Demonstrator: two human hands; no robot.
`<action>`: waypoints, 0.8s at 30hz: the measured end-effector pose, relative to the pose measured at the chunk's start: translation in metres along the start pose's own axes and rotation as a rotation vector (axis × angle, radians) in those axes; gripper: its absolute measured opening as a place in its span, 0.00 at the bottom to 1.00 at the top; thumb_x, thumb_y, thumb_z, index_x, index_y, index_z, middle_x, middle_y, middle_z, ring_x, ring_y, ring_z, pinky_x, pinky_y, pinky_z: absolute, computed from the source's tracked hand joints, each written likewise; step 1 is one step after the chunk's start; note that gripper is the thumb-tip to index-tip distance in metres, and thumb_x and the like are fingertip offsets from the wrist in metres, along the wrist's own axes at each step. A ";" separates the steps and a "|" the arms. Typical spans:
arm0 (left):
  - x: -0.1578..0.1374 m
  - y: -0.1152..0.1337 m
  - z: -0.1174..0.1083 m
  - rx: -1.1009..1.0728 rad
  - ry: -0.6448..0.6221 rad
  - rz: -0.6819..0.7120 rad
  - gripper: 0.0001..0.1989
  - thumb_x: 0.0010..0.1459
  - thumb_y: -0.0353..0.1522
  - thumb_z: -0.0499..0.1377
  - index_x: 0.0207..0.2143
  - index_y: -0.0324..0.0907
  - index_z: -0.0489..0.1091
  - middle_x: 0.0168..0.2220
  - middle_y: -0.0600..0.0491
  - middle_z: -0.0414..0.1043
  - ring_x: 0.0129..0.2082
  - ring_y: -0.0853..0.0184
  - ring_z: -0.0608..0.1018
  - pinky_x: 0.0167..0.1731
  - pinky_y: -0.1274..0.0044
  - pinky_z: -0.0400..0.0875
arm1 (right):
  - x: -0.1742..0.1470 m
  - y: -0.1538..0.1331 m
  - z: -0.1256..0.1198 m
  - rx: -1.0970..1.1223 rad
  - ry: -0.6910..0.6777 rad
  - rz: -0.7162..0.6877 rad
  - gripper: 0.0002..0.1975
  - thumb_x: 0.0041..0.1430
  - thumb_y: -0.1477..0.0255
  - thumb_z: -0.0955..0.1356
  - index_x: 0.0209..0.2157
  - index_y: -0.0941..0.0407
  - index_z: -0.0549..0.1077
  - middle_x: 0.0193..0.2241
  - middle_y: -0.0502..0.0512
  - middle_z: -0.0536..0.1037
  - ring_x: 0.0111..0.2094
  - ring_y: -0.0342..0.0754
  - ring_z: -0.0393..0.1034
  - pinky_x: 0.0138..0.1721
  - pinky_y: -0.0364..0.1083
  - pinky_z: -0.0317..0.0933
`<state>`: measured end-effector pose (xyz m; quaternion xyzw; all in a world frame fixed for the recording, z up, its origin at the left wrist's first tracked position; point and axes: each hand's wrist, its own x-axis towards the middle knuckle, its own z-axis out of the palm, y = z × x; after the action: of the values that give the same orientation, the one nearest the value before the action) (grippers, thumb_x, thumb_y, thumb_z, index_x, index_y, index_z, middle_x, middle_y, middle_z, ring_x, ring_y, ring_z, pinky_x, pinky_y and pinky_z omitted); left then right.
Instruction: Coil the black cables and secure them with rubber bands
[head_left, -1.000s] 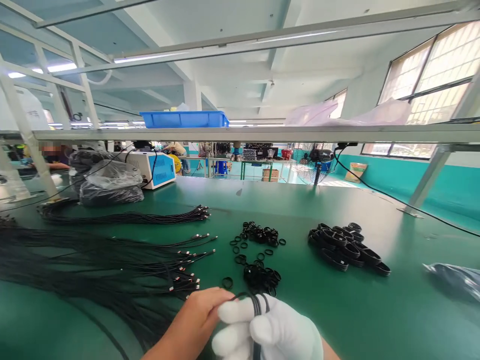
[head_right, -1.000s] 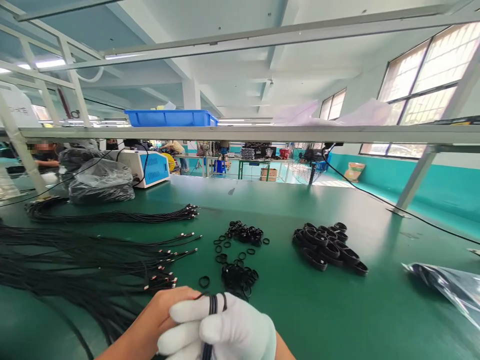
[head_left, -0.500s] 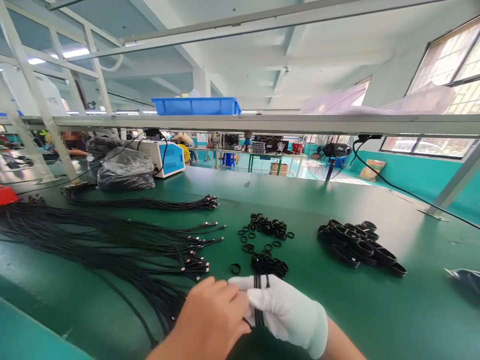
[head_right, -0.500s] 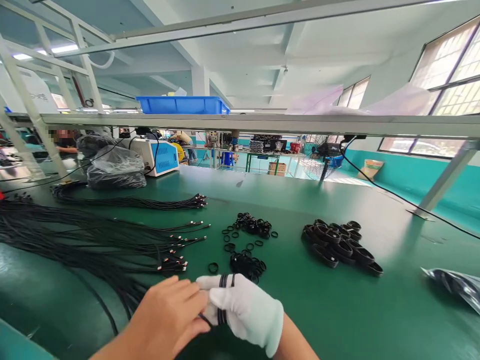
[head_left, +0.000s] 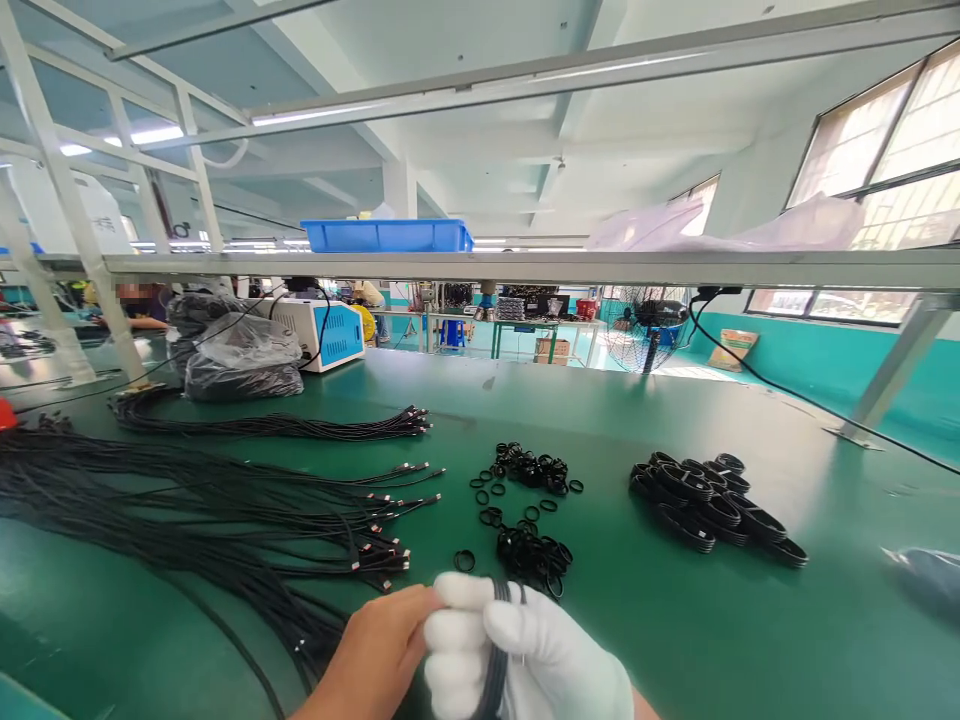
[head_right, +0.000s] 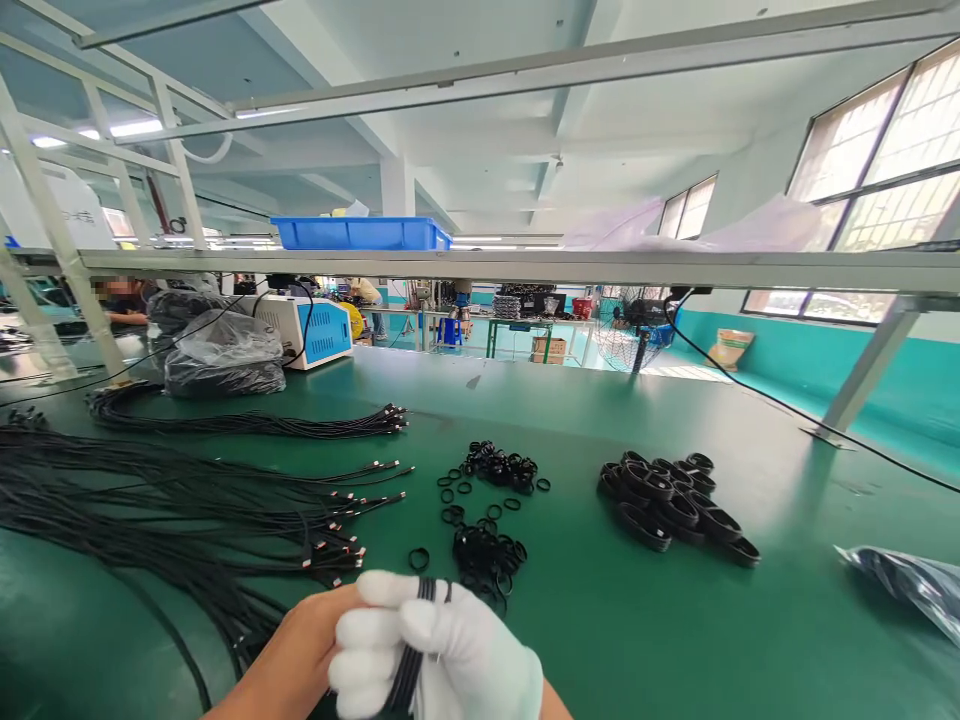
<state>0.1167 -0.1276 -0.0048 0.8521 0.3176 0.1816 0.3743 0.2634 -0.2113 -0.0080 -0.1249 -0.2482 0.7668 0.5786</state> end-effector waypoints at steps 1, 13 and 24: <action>-0.004 -0.003 0.002 0.130 0.013 -0.014 0.13 0.57 0.28 0.48 0.29 0.42 0.71 0.29 0.53 0.73 0.30 0.64 0.73 0.30 0.77 0.61 | 0.002 -0.003 0.001 0.040 0.001 -0.057 0.17 0.45 0.70 0.73 0.39 0.60 0.72 0.25 0.50 0.69 0.27 0.42 0.64 0.32 0.44 0.56; -0.023 0.015 0.039 0.920 0.174 0.296 0.09 0.49 0.21 0.53 0.25 0.43 0.67 0.24 0.55 0.71 0.23 0.65 0.73 0.28 0.74 0.60 | 0.005 -0.012 -0.016 -0.218 0.451 -0.136 0.26 0.44 0.68 0.75 0.45 0.60 0.69 0.37 0.59 0.75 0.39 0.51 0.71 0.44 0.51 0.59; 0.020 0.037 -0.047 0.522 -0.288 0.415 0.10 0.47 0.38 0.65 0.24 0.44 0.68 0.24 0.61 0.69 0.28 0.70 0.69 0.29 0.79 0.59 | -0.002 0.017 -0.012 -0.228 0.079 0.352 0.21 0.42 0.70 0.74 0.39 0.66 0.73 0.28 0.61 0.77 0.30 0.48 0.71 0.39 0.49 0.58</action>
<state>0.1202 -0.1082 0.0551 0.9821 0.1173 0.0447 0.1404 0.2557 -0.2137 -0.0276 -0.2610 -0.2850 0.8175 0.4271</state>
